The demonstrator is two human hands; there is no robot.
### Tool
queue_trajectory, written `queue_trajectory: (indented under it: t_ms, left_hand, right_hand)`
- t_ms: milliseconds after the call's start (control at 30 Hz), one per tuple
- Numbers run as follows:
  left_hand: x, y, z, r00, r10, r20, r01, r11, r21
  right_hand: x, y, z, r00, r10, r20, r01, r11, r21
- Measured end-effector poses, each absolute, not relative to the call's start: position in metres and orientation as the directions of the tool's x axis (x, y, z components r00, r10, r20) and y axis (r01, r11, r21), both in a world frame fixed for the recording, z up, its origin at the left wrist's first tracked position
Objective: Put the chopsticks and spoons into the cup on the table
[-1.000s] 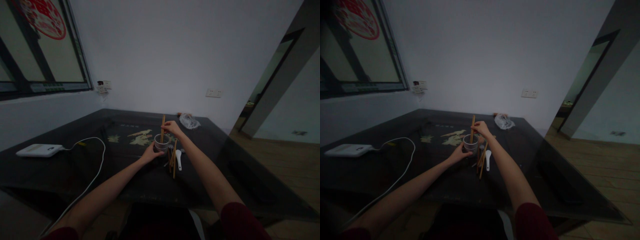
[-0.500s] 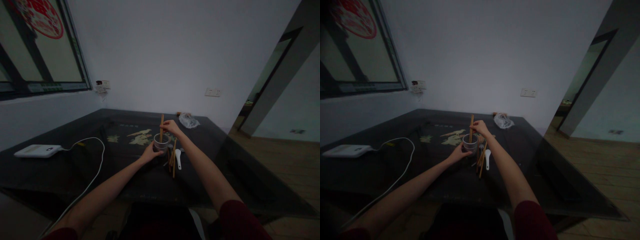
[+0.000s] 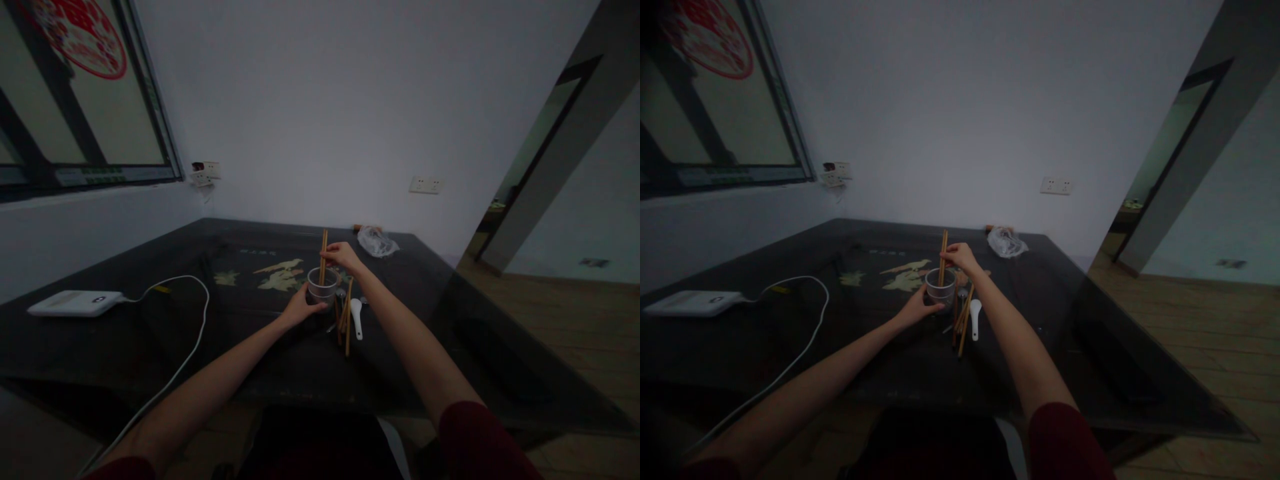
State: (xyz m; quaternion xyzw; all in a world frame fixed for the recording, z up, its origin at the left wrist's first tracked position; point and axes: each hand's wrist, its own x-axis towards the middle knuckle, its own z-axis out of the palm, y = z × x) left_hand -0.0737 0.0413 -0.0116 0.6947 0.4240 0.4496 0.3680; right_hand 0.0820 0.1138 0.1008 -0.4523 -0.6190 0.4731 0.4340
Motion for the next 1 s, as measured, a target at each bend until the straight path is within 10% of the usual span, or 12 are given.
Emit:
queue_trajectory:
  t_ms: [1000]
  left_hand:
    - [-0.072,0.037,-0.008,0.236,0.914,0.330,0.196,-0.377,0.905]
  right_hand:
    - [0.143,0.064,0.078,-0.099,0.943,0.319,0.115,0.329,-0.937]
